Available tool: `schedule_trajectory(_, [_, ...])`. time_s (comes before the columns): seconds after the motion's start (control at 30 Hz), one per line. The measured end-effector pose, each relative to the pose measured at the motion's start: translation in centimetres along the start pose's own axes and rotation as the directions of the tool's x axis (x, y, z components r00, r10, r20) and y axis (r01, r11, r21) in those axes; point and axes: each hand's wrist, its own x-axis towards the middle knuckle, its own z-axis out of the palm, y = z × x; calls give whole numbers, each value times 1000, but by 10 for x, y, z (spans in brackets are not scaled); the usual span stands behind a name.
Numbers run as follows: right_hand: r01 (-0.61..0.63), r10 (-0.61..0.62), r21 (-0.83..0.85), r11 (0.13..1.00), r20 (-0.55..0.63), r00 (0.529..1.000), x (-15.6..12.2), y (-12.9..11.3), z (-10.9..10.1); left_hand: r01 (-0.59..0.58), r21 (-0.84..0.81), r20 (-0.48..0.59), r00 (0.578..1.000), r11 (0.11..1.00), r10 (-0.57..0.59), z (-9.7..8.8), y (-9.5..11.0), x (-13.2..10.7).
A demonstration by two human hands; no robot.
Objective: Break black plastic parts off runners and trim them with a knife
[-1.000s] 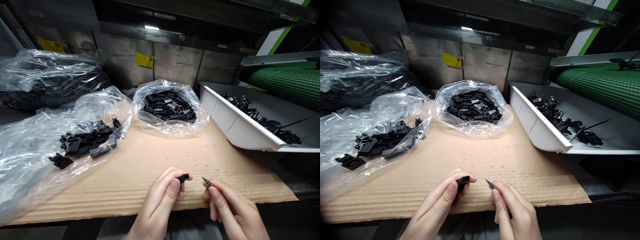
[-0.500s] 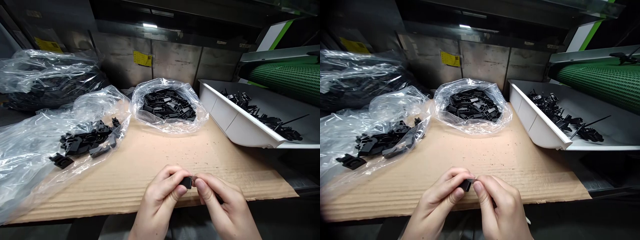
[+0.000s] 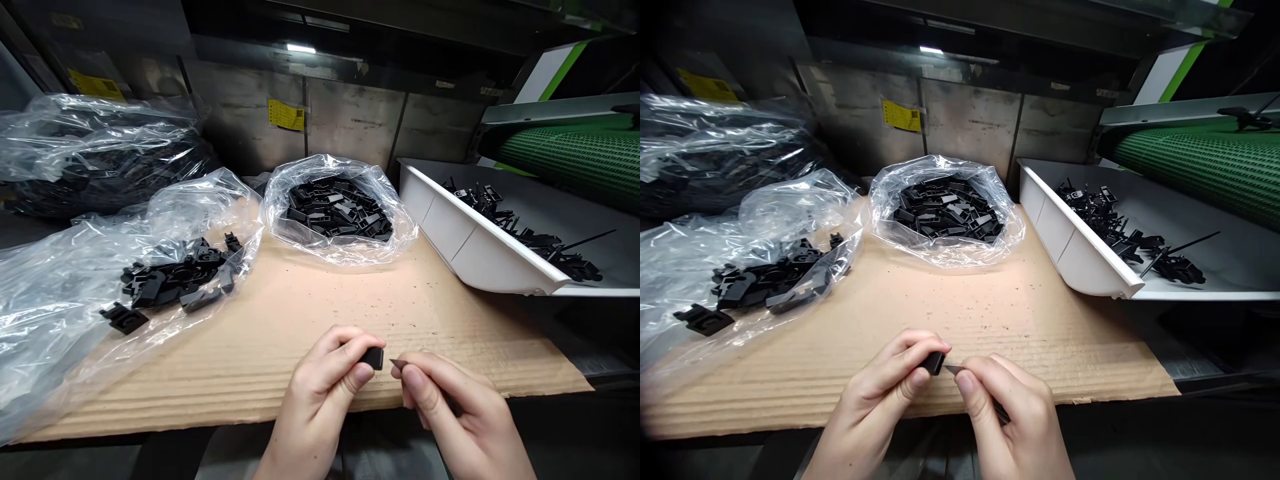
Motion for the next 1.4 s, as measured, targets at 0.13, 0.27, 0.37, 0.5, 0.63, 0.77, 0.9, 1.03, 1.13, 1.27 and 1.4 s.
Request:
schedule_trajectory(0.13, [-39,40,4,999,-30,999,2,2,1,9,-18,-17,1000,1000,-10,1,2,1])
schedule_trajectory(0.27, [-18,18,-3,1000,-24,1000,6,1,4,5,-22,-12,1000,1000,-6,1,3,0])
schedule_trajectory(0.37, [-23,22,17,1000,51,998,7,-4,6,5,-15,-15,1000,1000,-6,0,2,-1])
schedule_trajectory(0.5, [10,-22,69,998,186,982,4,-8,2,13,5,-20,1000,1000,-13,-1,2,-2])
schedule_trajectory(0.63, [82,-86,47,996,89,992,2,-4,-7,3,4,-44,999,1000,-3,1,2,-2])
schedule_trajectory(0.77, [72,-71,-25,997,30,997,-1,1,-3,-4,-9,-53,999,1000,3,2,4,-2])
schedule_trajectory(0.9, [70,-69,27,997,-8,998,-3,3,6,-17,-12,-59,998,1000,16,2,4,-1])
schedule_trajectory(1.03, [23,-24,42,999,13,1000,-2,2,7,-31,-5,-52,998,1000,31,1,3,0])
schedule_trajectory(1.13, [-4,3,41,999,19,1000,2,0,6,-33,-11,-51,998,999,33,1,2,0])
schedule_trajectory(1.27, [-42,43,29,999,-48,998,5,-2,4,-24,-24,-26,999,999,23,2,4,1])
schedule_trajectory(1.4, [-101,108,84,991,-73,991,2,-1,2,-5,9,-43,999,1000,6,2,5,2])
